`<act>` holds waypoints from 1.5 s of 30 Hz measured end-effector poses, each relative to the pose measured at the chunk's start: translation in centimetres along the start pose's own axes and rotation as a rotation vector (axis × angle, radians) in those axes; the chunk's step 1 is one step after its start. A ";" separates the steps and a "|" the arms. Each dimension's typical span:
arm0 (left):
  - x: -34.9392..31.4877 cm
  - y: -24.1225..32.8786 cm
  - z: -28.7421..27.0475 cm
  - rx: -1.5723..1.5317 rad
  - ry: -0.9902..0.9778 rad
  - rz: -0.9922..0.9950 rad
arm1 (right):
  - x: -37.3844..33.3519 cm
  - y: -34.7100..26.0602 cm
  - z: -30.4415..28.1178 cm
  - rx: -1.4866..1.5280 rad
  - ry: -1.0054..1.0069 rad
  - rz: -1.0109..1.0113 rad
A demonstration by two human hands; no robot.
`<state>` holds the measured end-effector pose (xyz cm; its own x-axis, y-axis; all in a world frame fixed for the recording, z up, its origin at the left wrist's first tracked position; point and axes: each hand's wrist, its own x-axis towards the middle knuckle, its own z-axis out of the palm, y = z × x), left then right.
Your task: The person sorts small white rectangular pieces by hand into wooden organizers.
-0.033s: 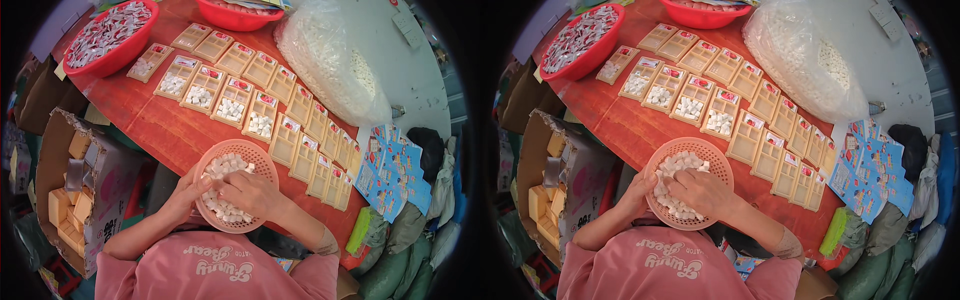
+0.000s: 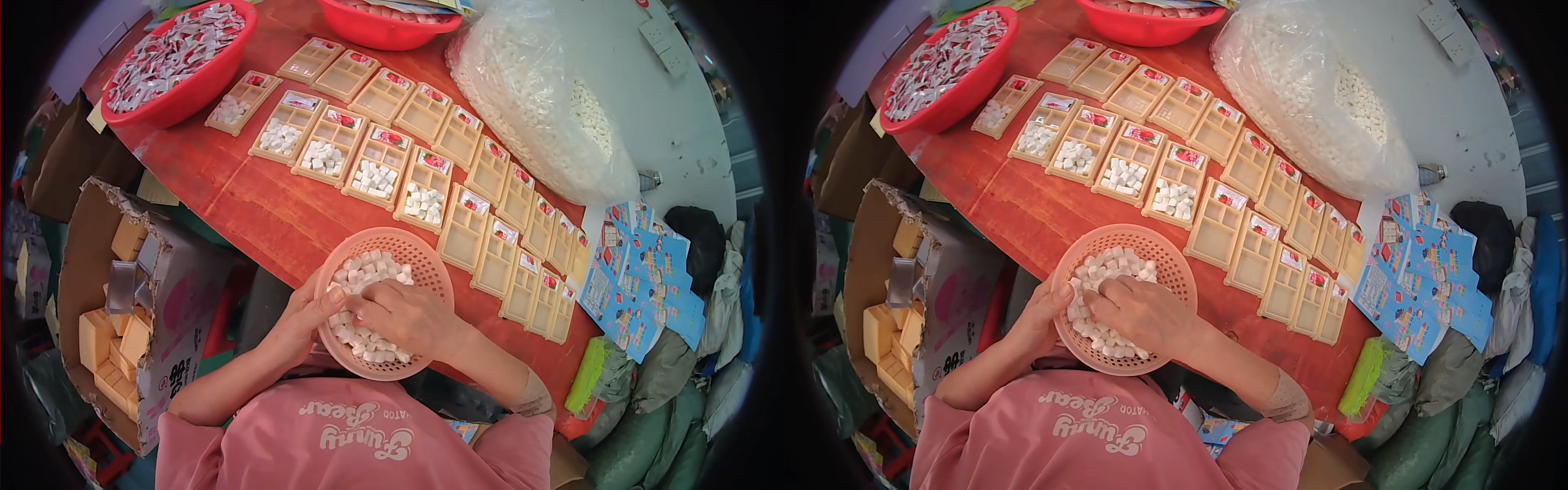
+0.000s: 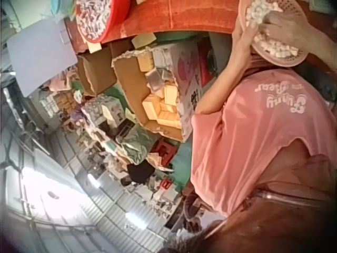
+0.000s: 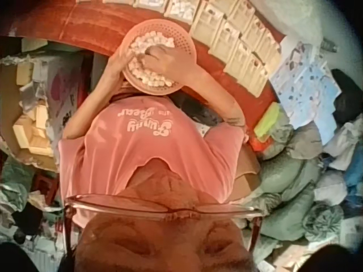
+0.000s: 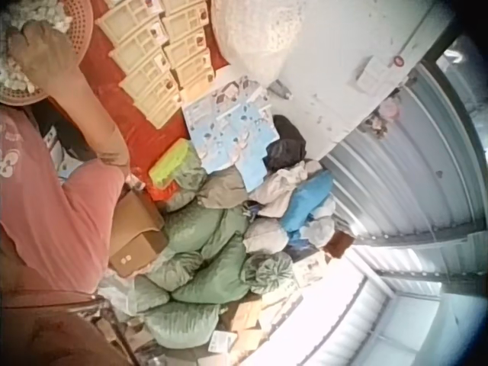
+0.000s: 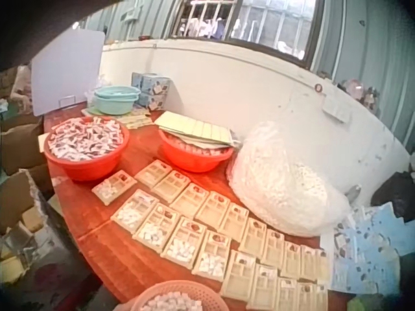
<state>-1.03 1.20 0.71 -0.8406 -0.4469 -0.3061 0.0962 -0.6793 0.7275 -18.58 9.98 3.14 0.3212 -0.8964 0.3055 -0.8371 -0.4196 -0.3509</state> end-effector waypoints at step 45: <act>0.2 -1.5 -0.2 0.006 0.108 0.002 | -8.3 13.1 -1.5 -0.085 0.270 0.255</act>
<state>-1.22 2.01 -0.52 -0.7778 -0.5085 -0.3693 0.0938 -0.6750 0.7318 -32.88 12.15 -2.70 -0.0210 -0.8955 0.4445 -0.9126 -0.1644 -0.3743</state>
